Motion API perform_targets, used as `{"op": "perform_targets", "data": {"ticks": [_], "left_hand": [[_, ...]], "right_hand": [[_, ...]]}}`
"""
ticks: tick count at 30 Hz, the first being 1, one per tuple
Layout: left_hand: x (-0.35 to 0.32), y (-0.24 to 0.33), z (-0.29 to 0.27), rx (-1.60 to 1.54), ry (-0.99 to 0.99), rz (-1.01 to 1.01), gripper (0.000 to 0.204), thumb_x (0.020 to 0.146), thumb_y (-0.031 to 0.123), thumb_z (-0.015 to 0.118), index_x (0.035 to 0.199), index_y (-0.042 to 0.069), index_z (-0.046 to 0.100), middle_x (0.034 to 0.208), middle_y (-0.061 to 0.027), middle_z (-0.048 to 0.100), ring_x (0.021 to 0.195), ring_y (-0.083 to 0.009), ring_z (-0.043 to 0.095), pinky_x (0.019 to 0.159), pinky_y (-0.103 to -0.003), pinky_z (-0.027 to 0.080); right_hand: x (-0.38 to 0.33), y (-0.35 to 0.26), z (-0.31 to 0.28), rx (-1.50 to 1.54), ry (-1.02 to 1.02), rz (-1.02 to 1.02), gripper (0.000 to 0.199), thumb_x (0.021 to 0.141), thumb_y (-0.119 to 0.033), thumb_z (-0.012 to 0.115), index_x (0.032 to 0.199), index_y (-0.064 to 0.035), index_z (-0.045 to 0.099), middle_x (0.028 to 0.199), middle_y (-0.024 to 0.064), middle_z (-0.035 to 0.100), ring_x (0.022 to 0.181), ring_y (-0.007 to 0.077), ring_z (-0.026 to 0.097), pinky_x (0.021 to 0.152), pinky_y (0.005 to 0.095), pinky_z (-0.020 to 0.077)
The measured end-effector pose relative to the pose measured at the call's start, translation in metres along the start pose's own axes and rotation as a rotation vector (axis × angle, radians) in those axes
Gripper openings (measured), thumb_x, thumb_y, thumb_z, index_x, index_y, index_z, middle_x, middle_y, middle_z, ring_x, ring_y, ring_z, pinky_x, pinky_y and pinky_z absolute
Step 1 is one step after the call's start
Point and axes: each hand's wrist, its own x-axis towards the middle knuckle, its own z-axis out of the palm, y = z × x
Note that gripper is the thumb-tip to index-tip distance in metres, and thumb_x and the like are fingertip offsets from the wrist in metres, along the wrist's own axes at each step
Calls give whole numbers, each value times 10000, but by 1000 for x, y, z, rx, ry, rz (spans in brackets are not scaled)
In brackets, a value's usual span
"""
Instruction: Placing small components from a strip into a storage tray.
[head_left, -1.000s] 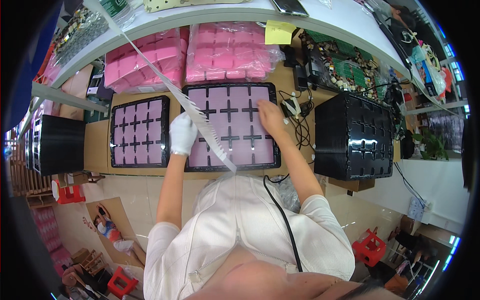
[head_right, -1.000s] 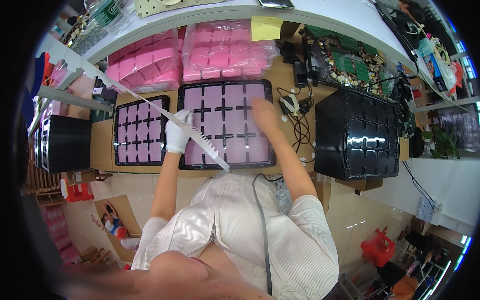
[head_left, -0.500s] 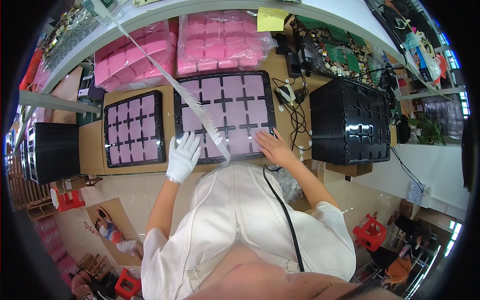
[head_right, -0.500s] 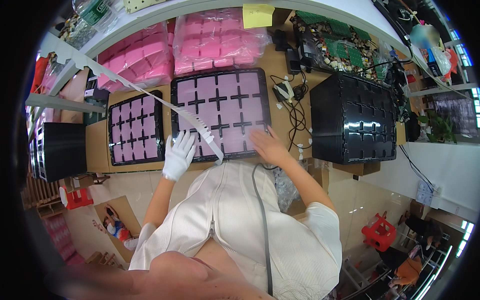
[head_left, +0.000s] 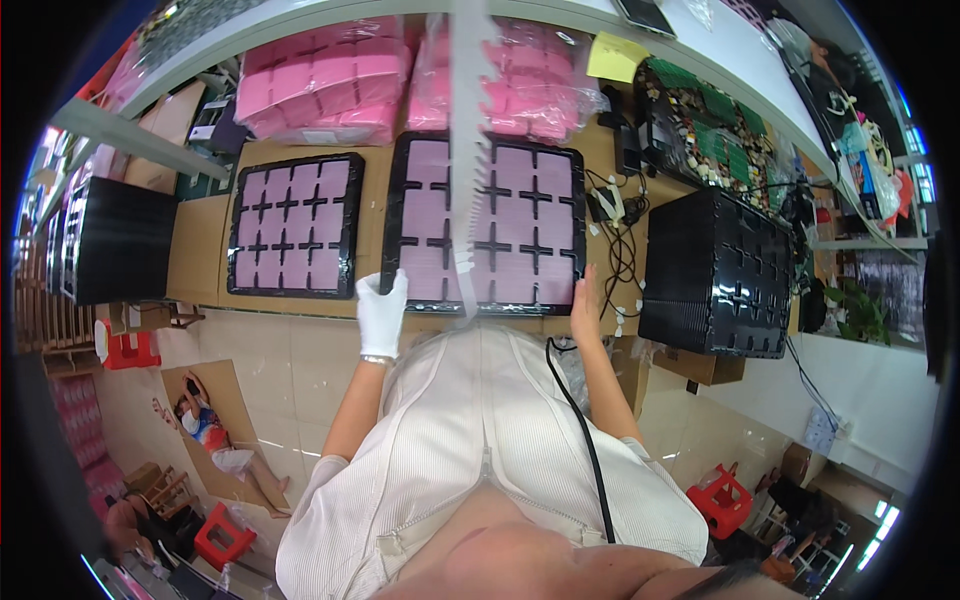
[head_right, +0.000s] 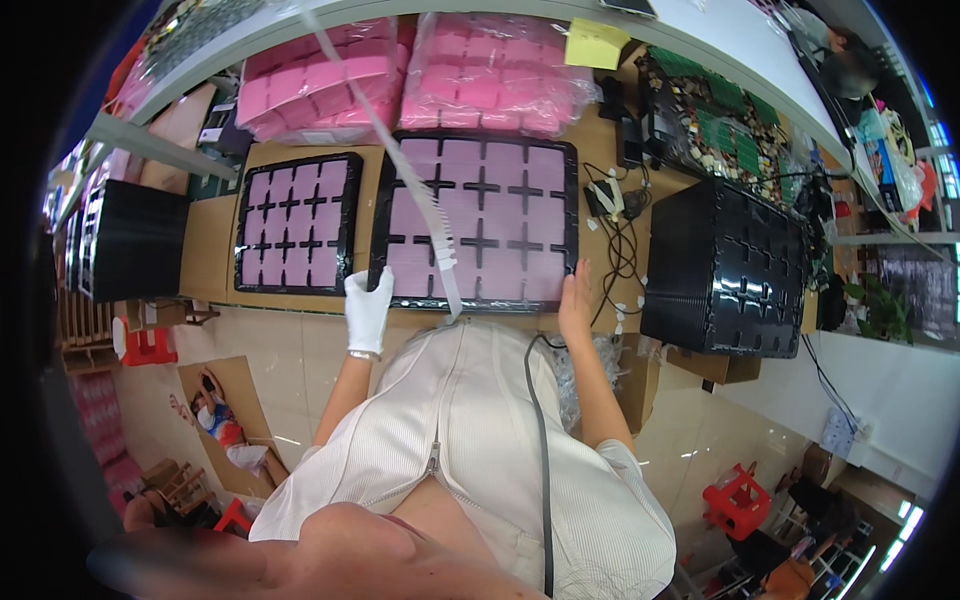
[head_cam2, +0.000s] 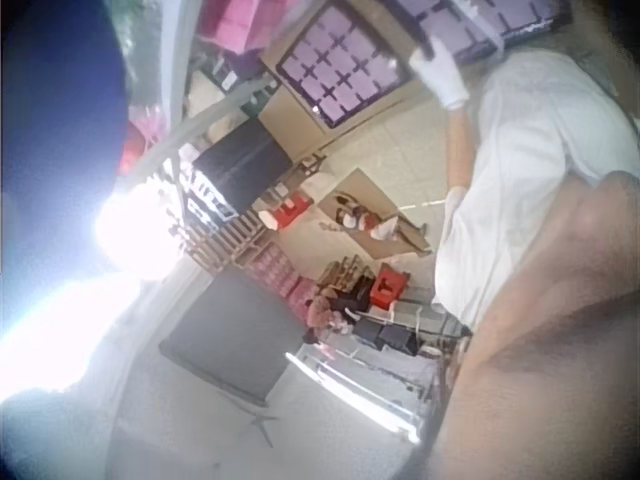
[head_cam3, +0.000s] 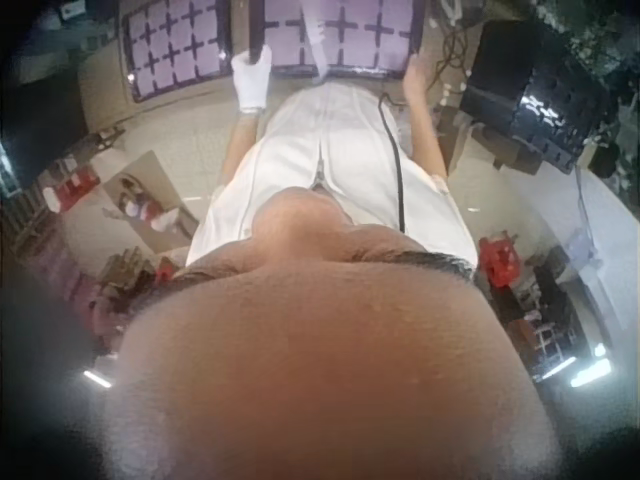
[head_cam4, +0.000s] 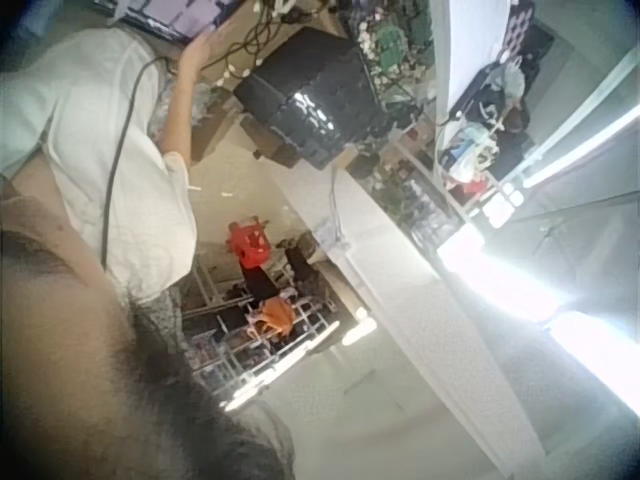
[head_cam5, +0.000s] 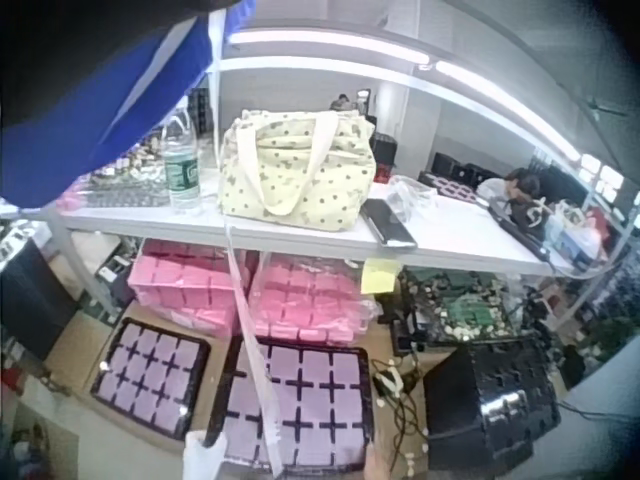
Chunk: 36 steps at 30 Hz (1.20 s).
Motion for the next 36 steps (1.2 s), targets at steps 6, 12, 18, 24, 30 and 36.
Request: {"op": "perform_targets", "data": {"ticks": [6,12,18,24,30,36], "left_hand": [[42,8,-66,-472,113,231,401,886,225,622,1199,-16,553,1045,-70,610,927,-131,551,859,-262,434],[162,-104,-208,-420,428,208,438,871,273,652,1169,-43,595,1095,-95,635,954,-127,566,885,-257,438],[250,-228,-242,57,485,66,515,825,333,681,1169,-36,578,1105,-165,630,974,-224,606,901,-323,451],[187,-112,-90,491,350,741,563,822,411,608,1245,52,515,1227,-207,530,1169,-373,473,1004,-467,359],[148,-110,-12,859,182,586,565,864,460,500,1391,296,376,1447,-101,350,1347,-380,255,1023,-644,204],[154,-104,-18,966,165,495,565,877,462,470,1409,329,336,1469,-94,319,1354,-396,232,1016,-662,196]], "right_hand": [[-5,-41,-27,120,234,-109,534,1005,-336,263,1409,11,292,1488,184,243,1397,295,185,1135,377,123],[-8,-35,-38,163,409,-85,523,1005,-352,296,1341,36,394,1360,179,441,1279,281,393,1073,348,263],[-16,-41,-26,240,361,-24,508,1006,-342,300,1338,31,394,1366,181,426,1278,280,388,1064,348,278],[-29,-59,-15,68,384,-56,459,1001,-284,337,1335,26,393,1359,182,428,1267,297,395,1063,352,275],[-37,-76,-4,63,304,-103,458,999,-275,338,1350,16,369,1374,184,401,1280,309,372,1062,363,275],[-34,-83,-12,78,252,-126,449,997,-262,345,1359,4,361,1383,180,384,1279,307,365,1054,363,289]]}}
